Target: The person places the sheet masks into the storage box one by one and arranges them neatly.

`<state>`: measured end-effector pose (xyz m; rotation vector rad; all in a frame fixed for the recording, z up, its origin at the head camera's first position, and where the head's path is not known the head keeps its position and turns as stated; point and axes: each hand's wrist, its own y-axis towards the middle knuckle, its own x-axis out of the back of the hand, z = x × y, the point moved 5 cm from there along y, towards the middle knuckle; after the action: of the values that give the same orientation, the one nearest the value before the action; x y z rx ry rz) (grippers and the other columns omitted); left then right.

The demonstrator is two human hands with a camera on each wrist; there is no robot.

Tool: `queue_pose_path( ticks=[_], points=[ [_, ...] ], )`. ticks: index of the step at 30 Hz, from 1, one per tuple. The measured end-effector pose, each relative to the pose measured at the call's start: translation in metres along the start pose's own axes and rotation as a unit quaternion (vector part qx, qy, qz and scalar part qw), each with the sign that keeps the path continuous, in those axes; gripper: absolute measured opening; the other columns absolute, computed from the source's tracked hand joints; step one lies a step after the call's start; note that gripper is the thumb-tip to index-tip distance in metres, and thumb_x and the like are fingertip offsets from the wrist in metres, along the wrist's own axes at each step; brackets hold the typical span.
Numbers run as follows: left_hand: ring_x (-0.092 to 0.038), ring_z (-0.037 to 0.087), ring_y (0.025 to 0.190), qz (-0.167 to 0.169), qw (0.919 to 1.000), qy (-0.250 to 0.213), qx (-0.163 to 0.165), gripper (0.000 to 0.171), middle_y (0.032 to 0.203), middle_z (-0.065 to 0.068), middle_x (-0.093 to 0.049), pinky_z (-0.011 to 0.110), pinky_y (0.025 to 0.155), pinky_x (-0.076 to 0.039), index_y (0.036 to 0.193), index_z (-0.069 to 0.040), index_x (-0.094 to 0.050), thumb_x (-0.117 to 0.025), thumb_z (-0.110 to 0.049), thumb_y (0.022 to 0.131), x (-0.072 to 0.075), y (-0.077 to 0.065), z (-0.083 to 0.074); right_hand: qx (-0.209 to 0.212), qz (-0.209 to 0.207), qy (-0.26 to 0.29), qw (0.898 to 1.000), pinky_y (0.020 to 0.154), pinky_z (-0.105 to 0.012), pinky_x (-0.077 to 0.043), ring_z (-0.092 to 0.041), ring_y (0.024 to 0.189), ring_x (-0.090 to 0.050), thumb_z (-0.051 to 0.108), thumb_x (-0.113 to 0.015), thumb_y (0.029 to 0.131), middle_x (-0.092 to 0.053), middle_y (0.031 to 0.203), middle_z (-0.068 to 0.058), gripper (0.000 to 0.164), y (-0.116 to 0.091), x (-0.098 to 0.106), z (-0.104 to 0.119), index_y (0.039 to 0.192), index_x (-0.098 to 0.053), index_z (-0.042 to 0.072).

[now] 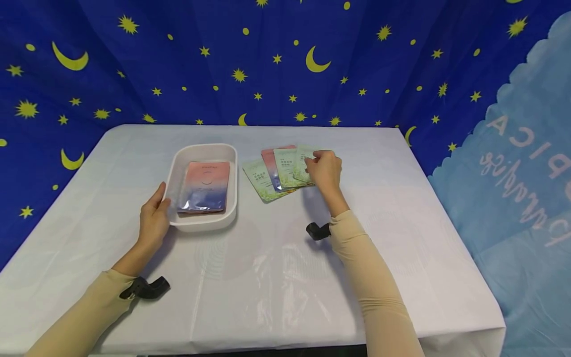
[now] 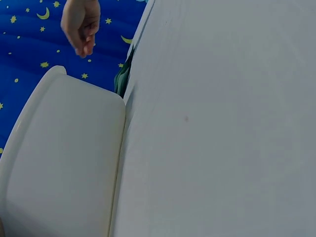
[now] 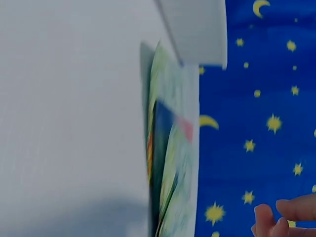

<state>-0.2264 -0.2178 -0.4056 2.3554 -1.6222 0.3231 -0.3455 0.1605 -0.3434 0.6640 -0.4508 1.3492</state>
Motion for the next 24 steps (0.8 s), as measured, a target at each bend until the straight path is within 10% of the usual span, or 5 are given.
queue_pose_path(
  ticks=[24],
  points=[
    [-0.022,0.028,0.147,0.005,0.9999,-0.014,-0.006,0.052,0.159,0.016,-0.025,0.038,0.123,-0.020,0.151,0.003,-0.026,-0.037,0.001,0.100,-0.001,0.001,0.001,-0.131,0.029,-0.097,0.986,0.104,-0.050,-0.043,-0.038,0.107,-0.064,0.023,-0.063,0.093,-0.075,0.085,-0.016,0.043,0.009,0.019,-0.078,0.126,-0.062,-0.005]
  ],
)
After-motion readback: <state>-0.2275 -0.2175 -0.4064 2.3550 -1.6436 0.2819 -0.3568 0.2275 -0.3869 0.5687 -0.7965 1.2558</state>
